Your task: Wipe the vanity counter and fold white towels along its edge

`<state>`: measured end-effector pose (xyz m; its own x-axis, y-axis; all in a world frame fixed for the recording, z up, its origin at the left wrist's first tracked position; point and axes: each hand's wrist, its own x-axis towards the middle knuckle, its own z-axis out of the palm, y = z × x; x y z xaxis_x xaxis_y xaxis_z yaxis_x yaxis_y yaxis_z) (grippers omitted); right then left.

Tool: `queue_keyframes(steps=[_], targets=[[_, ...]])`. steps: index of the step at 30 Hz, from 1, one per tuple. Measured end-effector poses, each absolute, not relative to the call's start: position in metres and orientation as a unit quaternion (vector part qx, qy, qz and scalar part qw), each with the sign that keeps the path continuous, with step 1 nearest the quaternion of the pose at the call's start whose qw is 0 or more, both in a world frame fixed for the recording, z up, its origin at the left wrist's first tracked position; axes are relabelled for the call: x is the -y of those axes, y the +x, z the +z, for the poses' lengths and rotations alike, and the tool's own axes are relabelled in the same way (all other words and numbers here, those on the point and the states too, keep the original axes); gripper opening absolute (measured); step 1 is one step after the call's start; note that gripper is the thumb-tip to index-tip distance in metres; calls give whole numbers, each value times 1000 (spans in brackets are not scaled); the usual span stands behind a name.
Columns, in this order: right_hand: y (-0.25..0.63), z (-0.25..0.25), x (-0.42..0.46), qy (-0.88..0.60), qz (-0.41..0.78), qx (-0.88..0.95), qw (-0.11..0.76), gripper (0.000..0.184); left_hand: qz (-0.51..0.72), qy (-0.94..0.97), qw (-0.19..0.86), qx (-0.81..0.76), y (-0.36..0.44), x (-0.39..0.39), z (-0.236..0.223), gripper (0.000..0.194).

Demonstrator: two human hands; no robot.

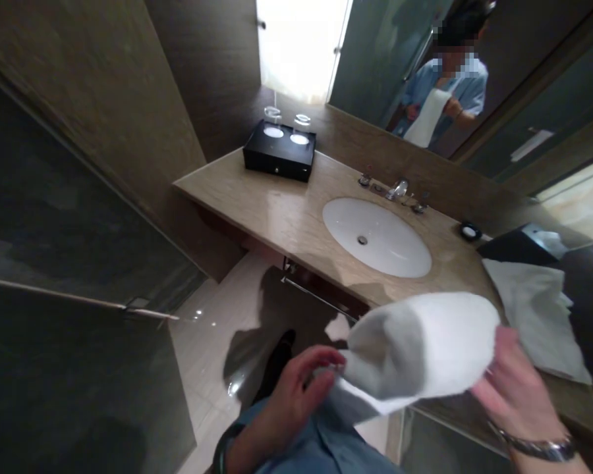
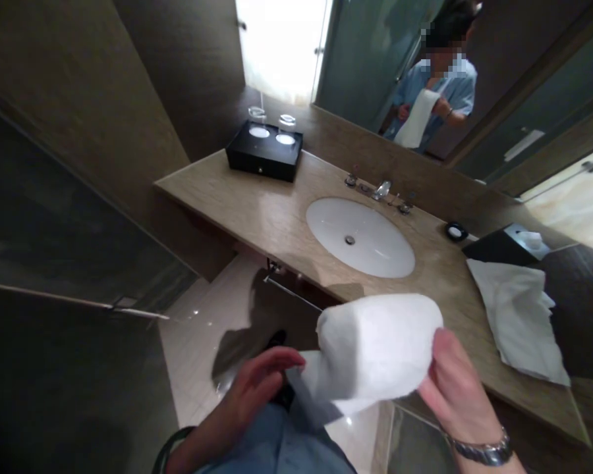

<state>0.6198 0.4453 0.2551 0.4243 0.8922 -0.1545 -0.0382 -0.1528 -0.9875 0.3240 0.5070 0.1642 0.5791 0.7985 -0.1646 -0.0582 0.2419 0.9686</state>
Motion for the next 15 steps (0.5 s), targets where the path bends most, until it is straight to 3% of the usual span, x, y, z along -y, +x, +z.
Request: queue_keyframes(steps=[4,8,10,15], targets=[[580,236,-454,-603,416,247,634,46,291,586,705,-275,337,-496,185,79],[566,232,-462,-579,389,205,687,34,327,610,670,-269,341,-509,178,19],[565,223,-472,-575,399,195,688,34,351,627,648,-253,338,-523,170,9],[545,156,-526,-562,533,168,610,40,308,486,777,-254,333,-573,124,50]])
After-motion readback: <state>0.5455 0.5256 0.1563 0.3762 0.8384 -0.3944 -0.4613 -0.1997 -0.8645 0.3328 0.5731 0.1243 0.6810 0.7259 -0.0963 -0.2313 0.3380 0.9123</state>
